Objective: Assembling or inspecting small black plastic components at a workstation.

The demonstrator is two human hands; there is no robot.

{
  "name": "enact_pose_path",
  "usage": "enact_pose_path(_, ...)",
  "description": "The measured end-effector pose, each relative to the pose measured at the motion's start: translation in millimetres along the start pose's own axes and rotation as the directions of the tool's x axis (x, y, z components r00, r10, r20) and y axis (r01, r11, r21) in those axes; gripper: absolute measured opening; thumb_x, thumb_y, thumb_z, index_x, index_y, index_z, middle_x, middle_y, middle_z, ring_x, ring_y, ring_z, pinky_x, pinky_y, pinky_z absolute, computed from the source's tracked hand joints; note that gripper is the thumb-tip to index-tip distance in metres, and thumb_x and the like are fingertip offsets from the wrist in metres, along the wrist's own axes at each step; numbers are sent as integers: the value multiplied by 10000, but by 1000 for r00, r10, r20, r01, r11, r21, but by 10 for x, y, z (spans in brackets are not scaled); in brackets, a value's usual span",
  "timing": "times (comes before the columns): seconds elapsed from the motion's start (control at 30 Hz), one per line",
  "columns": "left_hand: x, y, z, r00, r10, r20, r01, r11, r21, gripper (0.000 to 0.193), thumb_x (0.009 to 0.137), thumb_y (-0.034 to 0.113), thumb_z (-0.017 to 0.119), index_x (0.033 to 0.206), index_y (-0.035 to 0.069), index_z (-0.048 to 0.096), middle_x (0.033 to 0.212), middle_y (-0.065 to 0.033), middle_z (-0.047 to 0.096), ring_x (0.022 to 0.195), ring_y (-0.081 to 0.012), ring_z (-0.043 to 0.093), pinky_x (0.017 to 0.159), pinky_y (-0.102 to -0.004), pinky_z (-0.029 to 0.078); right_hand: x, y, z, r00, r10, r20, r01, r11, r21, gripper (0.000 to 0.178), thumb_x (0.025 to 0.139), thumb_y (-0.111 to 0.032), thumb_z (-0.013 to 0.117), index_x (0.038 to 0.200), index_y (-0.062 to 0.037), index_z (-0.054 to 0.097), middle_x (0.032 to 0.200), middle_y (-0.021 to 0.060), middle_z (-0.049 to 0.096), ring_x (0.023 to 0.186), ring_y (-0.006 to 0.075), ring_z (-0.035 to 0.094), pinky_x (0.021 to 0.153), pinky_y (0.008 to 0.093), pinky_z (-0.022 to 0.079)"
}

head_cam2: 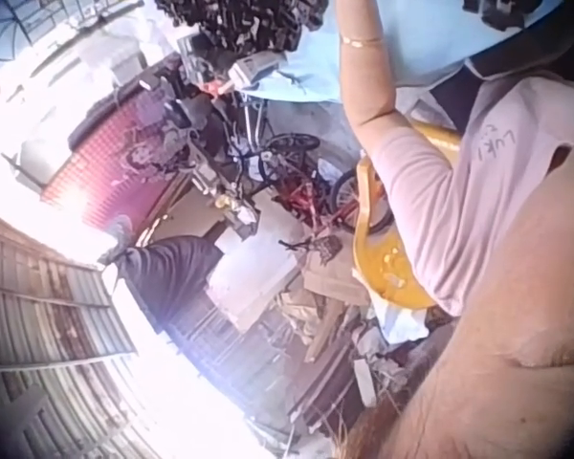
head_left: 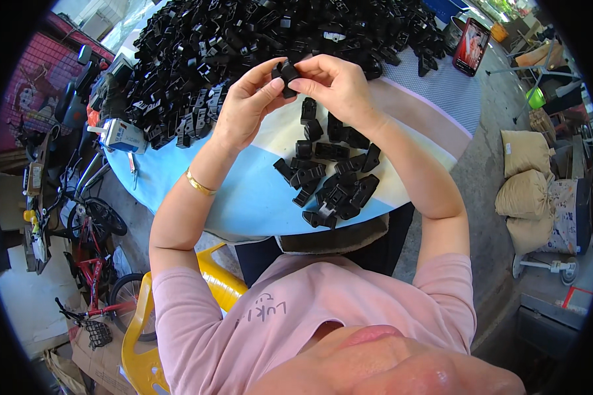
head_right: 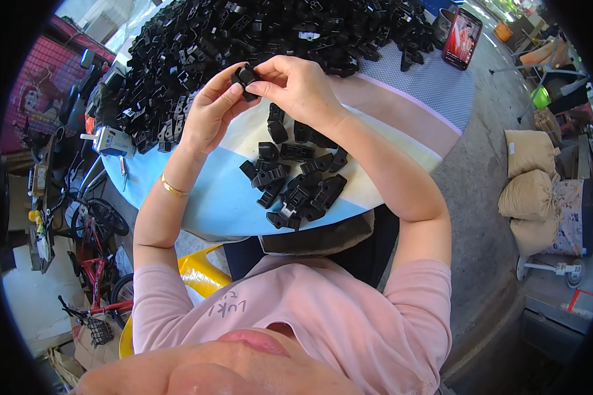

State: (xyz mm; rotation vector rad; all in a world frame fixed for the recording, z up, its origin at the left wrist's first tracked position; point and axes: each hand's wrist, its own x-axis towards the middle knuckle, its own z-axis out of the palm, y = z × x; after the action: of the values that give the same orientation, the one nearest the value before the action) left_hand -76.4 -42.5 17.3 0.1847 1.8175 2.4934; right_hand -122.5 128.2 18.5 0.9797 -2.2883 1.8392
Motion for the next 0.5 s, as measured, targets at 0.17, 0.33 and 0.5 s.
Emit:
enact_pose_path(0.17,28,-39,-89,998,14,54,-12,999,-34,371,899,81,525,1264,41,466,1052,-62,590,950,-150,587,886,-325,505,-22,-39,11,995,-97,-37,91,985,-146,210,769,-64,698,947,7,612,836,61,656,719,90,625,661,217,515)
enact_pose_path(0.33,7,40,-48,997,57,58,-66,984,165,380,906,83,515,1278,39,452,1018,-55,591,935,-140,583,898,-315,494,-36,-34,14,976,-211,-59,189,947,-261,205,755,-65,712,911,14,604,806,55,628,651,85,607,584,217,500)
enact_pose_path(0.5,40,12,-135,993,-50,105,56,997,-59,350,941,160,464,1257,11,458,983,-68,595,846,-143,597,747,-267,513,-5,-48,-7,957,-287,-26,266,913,-309,236,711,-40,728,916,-6,615,850,54,618,667,107,599,586,220,493)
